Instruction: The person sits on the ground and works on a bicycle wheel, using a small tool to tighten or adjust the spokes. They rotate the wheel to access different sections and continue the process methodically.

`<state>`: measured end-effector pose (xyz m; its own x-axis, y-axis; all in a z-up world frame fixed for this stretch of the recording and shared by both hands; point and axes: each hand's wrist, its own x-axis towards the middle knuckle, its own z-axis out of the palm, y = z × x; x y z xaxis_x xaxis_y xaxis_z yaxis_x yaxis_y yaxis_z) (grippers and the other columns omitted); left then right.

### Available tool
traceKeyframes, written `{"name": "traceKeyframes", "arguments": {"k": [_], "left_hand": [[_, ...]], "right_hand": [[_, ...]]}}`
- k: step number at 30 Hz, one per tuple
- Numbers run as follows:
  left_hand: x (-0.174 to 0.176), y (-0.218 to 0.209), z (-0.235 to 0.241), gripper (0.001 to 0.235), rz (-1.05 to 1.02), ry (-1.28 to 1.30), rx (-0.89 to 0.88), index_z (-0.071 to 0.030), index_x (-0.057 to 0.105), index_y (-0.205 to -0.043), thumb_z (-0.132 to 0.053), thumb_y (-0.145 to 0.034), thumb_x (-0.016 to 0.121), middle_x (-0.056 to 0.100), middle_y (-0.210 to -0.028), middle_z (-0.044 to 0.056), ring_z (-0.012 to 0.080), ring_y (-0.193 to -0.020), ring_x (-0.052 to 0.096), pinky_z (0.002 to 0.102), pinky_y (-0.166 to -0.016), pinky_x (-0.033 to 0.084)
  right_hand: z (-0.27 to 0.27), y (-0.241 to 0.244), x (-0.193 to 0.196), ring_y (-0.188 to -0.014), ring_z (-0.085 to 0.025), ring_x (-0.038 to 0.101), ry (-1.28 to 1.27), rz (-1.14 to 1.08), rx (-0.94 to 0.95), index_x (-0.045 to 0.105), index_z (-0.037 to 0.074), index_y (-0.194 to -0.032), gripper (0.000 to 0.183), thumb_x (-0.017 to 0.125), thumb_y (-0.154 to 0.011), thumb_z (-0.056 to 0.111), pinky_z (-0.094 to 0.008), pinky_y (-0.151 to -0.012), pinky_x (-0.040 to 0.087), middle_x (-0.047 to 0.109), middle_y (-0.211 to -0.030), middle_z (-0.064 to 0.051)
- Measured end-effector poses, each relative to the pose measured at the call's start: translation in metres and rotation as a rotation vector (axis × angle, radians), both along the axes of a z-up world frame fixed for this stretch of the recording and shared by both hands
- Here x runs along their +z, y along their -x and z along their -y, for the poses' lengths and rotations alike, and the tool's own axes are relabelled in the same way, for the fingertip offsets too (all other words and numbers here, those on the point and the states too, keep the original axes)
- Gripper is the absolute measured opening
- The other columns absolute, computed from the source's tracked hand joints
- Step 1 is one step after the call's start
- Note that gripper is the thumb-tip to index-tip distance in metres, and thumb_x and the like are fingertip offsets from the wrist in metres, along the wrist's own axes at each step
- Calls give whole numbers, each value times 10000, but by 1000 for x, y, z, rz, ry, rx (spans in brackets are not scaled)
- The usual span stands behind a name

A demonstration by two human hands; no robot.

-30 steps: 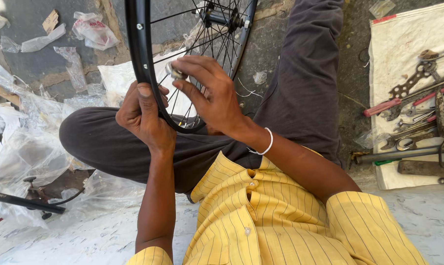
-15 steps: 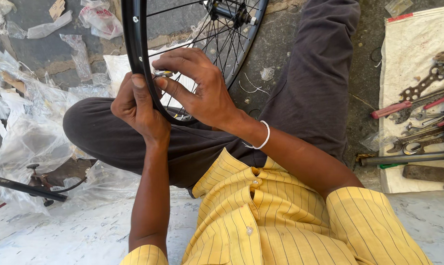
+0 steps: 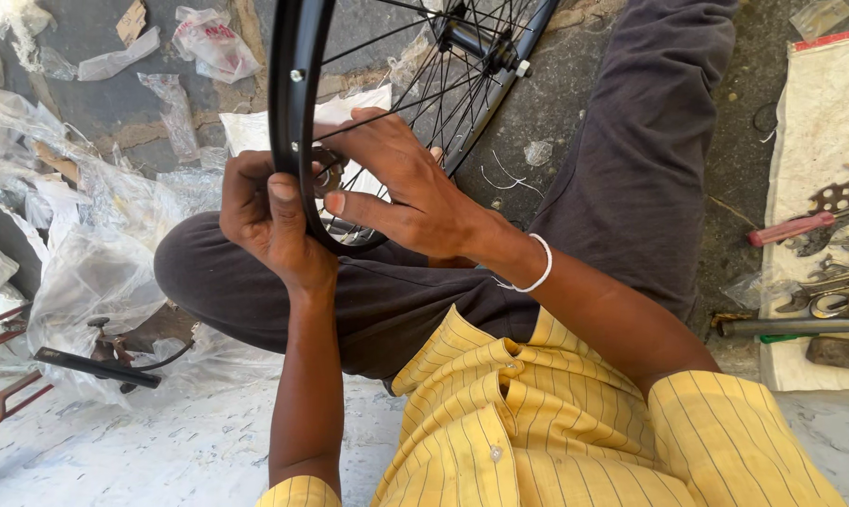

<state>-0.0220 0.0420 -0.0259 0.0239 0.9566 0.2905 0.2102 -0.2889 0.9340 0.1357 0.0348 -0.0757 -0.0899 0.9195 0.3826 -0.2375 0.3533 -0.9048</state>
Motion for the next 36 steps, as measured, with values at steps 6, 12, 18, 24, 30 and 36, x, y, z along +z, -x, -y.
{"name": "traceKeyframes", "arguments": {"k": [6,12,18,24,30,36], "left_hand": [[5,0,9,366,-23,64,60,22,635,-1021,-331,-1088,707,651,-876,49,87,-757,574,209,-713,438],[2,-9,2,316,13,6,84,7,676,-1018,-298,-1100,694,680,-901,55,92,-779,606,216,-712,469],[5,-15,-2,305,14,4,41,20,656,-1120,-281,-1097,700,689,-946,75,126,-855,655,251,-785,523],[9,-23,-1,321,-41,-56,20,31,701,-1058,-283,-1113,665,684,-958,76,119,-808,634,234,-720,497],[3,-17,1,247,86,40,31,4,696,-1047,-238,-1093,705,695,-903,74,121,-805,640,243,-737,498],[4,-11,-4,225,65,-33,-20,14,748,-1104,-205,-1099,699,710,-1021,80,137,-893,669,265,-791,555]], "right_hand": [[10,10,-3,-1191,-206,634,84,-24,-168,683,89,-1127,222,720,-955,225,-393,-1089,437,688,-1237,-67],[0,16,21,-1043,-255,652,-18,320,-378,654,18,-1191,379,726,-827,97,-431,-934,426,701,-1071,-85],[7,13,13,-1135,-248,659,-164,210,-490,588,60,-1167,255,714,-946,64,-397,-940,437,676,-1210,-130],[1,9,15,-998,-275,672,-145,250,-441,620,-11,-1180,388,715,-810,59,-423,-879,441,692,-1082,-140],[1,14,9,-1012,-265,682,-170,246,-515,586,18,-1183,291,713,-924,60,-400,-841,450,700,-1127,-137],[2,4,16,-1096,-292,663,-208,214,-423,597,-27,-1273,464,704,-850,133,-414,-919,463,691,-1174,-142]]}}
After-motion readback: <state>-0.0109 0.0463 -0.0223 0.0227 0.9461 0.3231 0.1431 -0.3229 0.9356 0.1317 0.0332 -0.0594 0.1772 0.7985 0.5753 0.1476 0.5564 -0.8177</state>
